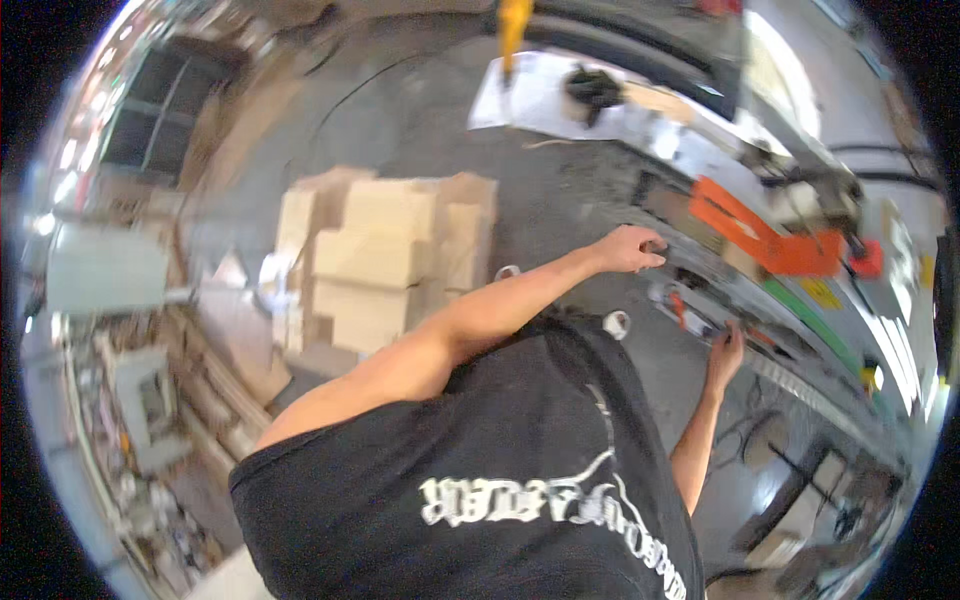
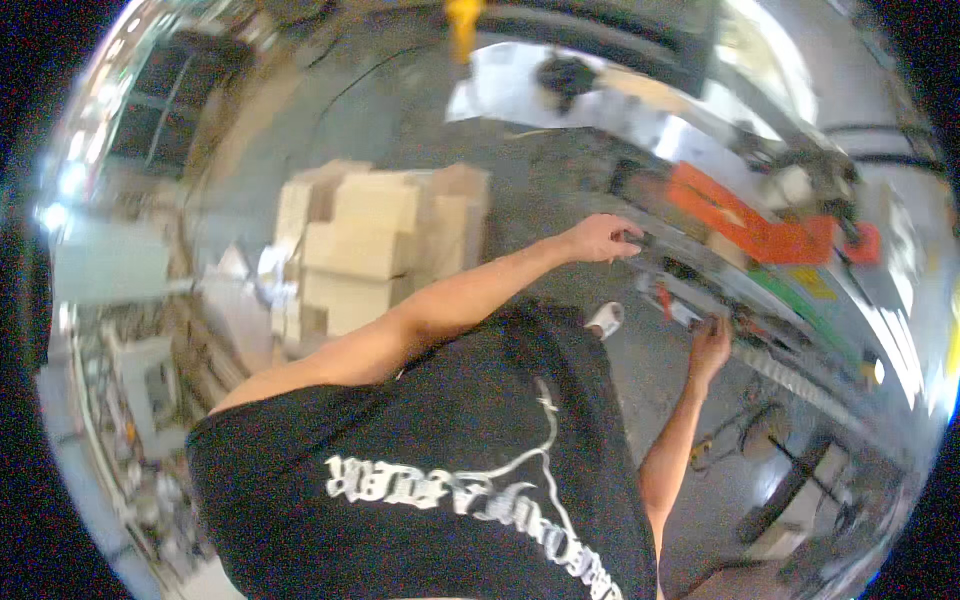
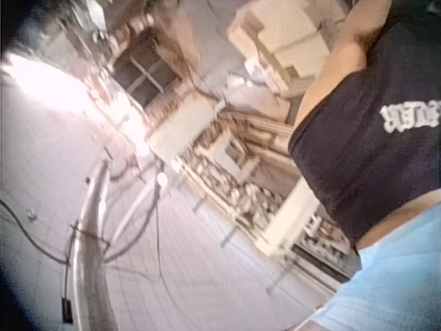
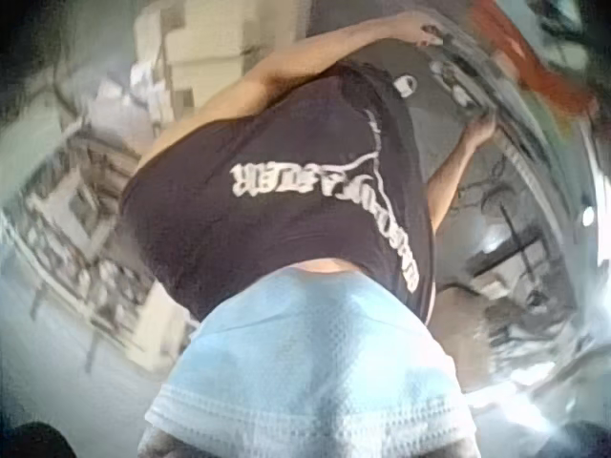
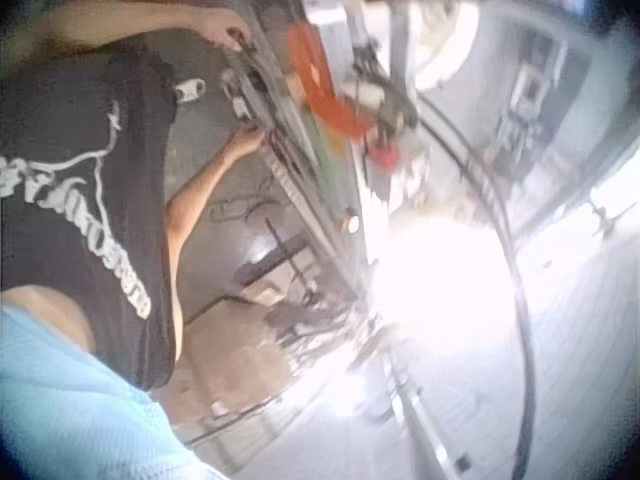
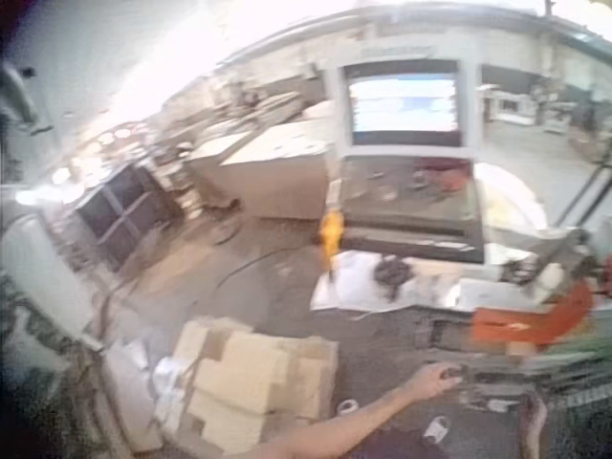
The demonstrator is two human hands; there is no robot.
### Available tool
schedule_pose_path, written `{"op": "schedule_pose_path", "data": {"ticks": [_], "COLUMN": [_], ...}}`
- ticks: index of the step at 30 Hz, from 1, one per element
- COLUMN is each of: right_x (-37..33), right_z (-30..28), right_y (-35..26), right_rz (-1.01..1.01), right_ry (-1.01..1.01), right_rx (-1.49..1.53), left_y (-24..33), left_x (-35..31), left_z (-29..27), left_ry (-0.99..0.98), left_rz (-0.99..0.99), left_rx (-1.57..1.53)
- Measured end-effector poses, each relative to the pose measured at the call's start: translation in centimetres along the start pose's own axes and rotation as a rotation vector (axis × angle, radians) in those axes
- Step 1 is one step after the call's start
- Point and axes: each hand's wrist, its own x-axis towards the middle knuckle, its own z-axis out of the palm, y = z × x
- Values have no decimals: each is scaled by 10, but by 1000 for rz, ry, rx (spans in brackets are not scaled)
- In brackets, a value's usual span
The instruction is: Operating a woodworking machine to apply edge banding to small wooden boards.
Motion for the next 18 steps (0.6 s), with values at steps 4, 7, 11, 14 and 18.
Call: {"op": "schedule_pose_path", "data": {"ticks": [4, 7, 11, 14, 18], "right_x": [-9, -8, -14, -23, -1], "right_z": [11, 20, 25, 27, 20], "right_y": [-16, -25, -31, -19, -51], "right_rz": [-428, -419, -182, 46, -119], "right_ry": [51, 149, 74, 113, -4], "right_rx": [-270, -375, -277, -325, -36], "left_y": [-74, -128, -242, -232, 17], "left_x": [-110, -205, -334, -356, -49], "left_z": [-77, -155, -265, -260, -231], "left_ry": [383, 439, 412, 116, 431], "left_rz": [-32, -219, -331, 185, 304], "left_rx": [464, 951, 1189, 1204, 1228]}}
